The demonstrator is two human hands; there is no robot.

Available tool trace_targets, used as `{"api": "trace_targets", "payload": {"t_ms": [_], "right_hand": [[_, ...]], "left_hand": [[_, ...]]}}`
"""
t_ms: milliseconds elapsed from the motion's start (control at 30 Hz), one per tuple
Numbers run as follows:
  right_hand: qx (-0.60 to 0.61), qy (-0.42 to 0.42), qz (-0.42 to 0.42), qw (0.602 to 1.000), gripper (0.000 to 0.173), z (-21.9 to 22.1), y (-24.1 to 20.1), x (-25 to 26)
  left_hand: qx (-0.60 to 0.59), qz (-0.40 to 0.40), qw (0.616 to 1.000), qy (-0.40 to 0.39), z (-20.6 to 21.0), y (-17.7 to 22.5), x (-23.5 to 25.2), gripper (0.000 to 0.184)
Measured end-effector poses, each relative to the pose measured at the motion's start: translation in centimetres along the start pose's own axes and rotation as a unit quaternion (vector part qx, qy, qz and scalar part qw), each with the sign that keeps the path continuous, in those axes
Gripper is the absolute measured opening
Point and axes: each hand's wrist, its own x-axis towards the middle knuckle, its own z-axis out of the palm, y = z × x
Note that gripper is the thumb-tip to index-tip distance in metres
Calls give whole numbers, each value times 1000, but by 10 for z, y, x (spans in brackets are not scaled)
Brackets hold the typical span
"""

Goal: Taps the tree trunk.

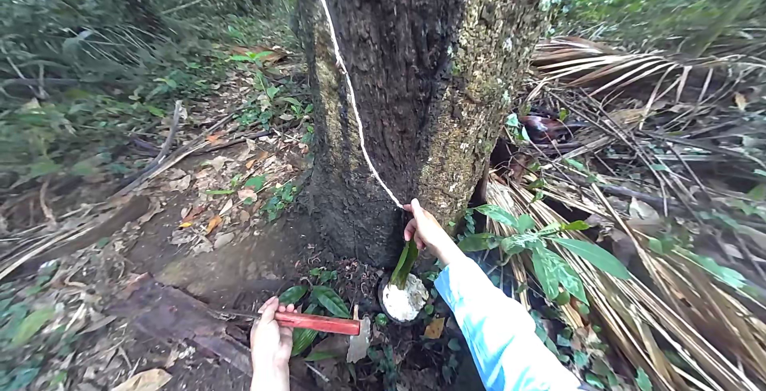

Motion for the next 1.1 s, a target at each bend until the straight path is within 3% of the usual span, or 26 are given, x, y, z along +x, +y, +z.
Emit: {"api": "trace_targets", "payload": {"t_ms": [300, 433, 567, 700, 800, 867, 967, 1100], "right_hand": [[5, 41, 3, 999, 67, -9, -7, -6], [43, 110, -123, 985, 58, -14, -7, -7], [92, 211, -288, 930, 54, -22, 4, -2], [124, 194, -262, 937, 56, -35, 9, 7], [-7, 217, -251, 943, 56, -41, 14, 9], [-166, 244, -254, 921, 57, -46, 20, 7], [-333, 240, -177, 894, 57, -46, 14, -6], [-331, 272, -172, 887, 55, -50, 8, -14]], "left_hand": [[2, 0, 1000, -4, 0, 0, 0, 10], [0, 0, 1000, -3, 0, 0, 0, 10], [-2, -1, 1000, -2, 0, -2, 2, 10], [-2, -2, 1000, -3, 1, -1, 1, 11], [-4, -1, 1000, 0, 1, -2, 1, 10], [-3, 1, 1000, 2, 2, -4, 1, 9], [2, 2, 1000, 4, 4, -5, -1, 9], [8, 4, 1000, 5, 6, -6, -3, 8]]}}
